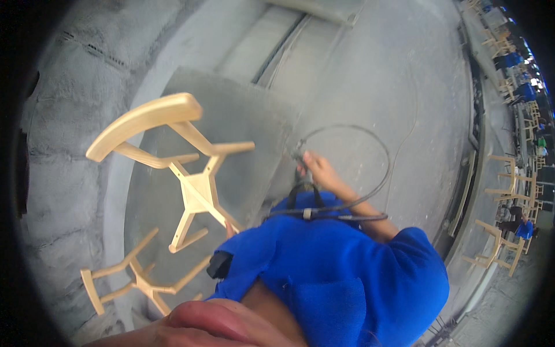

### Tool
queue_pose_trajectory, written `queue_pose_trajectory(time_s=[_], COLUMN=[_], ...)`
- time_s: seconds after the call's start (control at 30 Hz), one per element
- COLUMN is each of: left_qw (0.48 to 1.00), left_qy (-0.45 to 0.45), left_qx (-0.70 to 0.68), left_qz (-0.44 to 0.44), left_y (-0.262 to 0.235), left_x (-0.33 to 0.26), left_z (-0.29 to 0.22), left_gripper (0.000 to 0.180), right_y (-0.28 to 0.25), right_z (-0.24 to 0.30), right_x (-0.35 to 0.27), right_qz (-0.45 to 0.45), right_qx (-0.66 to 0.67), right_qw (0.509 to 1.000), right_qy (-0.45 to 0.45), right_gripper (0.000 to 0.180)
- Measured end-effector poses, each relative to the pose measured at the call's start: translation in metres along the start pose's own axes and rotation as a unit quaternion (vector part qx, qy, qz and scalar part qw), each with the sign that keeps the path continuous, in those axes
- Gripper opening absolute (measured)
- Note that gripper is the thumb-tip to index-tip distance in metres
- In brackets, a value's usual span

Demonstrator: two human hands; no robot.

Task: The person uses a spray gun to apply a white coating to multiple wooden chair frames placed on a metal platform. The person moves around the platform, spraying different sides of the chairs and occasionally repositioning them to ensure coverage.

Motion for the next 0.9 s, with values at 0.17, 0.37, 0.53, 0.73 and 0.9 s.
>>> queue_pose_trajectory(time_s=[0.17, 0.37, 0.53, 0.73, 0.9], left_qw=[0.968, 0.952, 0.972, 0.971, 0.928], left_qy=[0.048, 0.134, 0.1, 0.184, 0.06], left_qx=[-0.243, -0.274, -0.207, 0.15, 0.334], left_qz=[0.028, -0.027, -0.041, 0.023, 0.156], left_y=[0.044, 0.126, 0.186, 0.174, 0.124], left_x=[-0.011, 0.101, 0.153, 0.087, -0.037], left_z=[-0.012, -0.111, -0.183, -0.124, -0.002], left_gripper=[0.076, 0.073, 0.101, 0.054, 0.046], right_y=[0.002, -0.019, -0.022, -0.031, -0.042], right_z=[-0.018, -0.007, 0.033, 0.046, -0.049], right_x=[0.003, 0.005, 0.032, 0.089, 0.13], right_qz=[-0.036, -0.132, -0.073, 0.031, -0.047], right_qx=[0.018, 0.003, 0.105, 0.304, 0.224], right_qw=[0.999, 0.991, 0.992, 0.952, 0.965], right_qy=[0.002, 0.026, -0.008, -0.008, 0.125], right_gripper=[0.054, 0.061, 0.074, 0.072, 0.063])
Point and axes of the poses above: each hand's wrist, its own x-axis towards the middle knuckle, its own y-axis out of the palm, z = x × y, the point moved 8 cm from there along x, towards the middle knuckle, and after that the axes turned 1 degree about z, right-handed, at the moved point
